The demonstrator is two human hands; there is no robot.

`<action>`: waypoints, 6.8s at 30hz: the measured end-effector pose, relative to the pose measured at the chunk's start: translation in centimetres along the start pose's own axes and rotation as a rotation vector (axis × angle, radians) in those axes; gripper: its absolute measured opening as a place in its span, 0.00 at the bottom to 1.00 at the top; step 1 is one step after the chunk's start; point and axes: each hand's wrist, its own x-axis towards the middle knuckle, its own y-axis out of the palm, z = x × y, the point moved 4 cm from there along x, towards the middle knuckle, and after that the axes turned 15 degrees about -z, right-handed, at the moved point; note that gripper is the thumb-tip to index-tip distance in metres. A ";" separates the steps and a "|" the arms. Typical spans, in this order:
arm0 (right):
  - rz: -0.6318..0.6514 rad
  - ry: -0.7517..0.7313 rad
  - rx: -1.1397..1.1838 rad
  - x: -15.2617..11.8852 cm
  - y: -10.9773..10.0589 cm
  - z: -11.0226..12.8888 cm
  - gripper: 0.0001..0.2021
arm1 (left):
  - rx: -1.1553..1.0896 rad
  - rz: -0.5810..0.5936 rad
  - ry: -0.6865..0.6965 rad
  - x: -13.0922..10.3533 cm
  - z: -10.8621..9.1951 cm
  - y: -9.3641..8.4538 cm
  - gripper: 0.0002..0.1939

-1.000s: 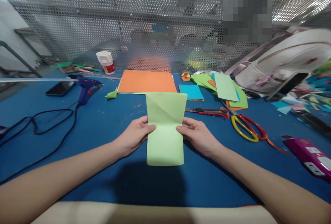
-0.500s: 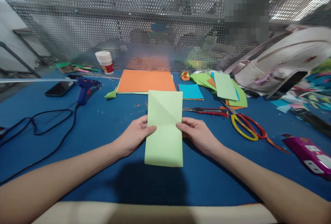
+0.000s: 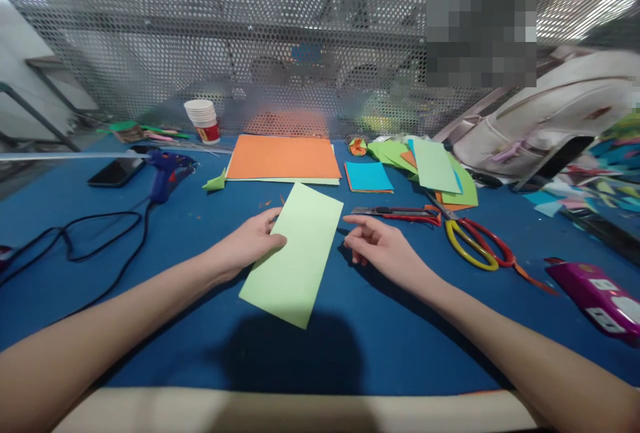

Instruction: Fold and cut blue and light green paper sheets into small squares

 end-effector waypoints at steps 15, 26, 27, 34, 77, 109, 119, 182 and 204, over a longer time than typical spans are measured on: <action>0.066 0.230 0.268 -0.9 1.6 -0.1 0.24 | -0.255 -0.059 0.056 -0.4 0.3 0.7 0.24; 0.127 0.017 -0.030 -1.2 1.4 0.4 0.14 | -0.173 -0.038 0.016 -1.2 1.0 1.8 0.22; 0.143 -0.032 -0.086 -1.0 1.0 0.6 0.14 | -0.122 -0.043 0.014 -1.1 0.9 1.5 0.23; -0.043 -0.642 -1.010 2.9 -6.0 0.5 0.14 | 0.594 -0.021 0.390 0.2 -0.8 -0.6 0.30; 0.340 -0.922 -0.858 -1.1 1.3 -0.8 0.36 | 1.026 0.256 1.189 -11.8 3.9 0.5 0.45; 0.411 -0.931 -0.794 -4.0 4.5 -1.7 0.39 | 1.196 0.055 1.062 -7.2 6.2 -1.5 0.40; 0.304 -0.928 -0.914 -3.6 1.1 -2.3 0.39 | 1.247 -0.121 1.263 -10.0 5.8 -3.9 0.34; -0.209 -0.817 -0.713 2.7 -6.7 -1.5 0.15 | 0.938 -0.268 0.831 4.3 -0.6 3.3 0.26; -0.270 -0.696 -0.658 2.5 -7.3 -1.5 0.15 | 0.586 -0.406 0.872 4.0 -1.9 2.6 0.12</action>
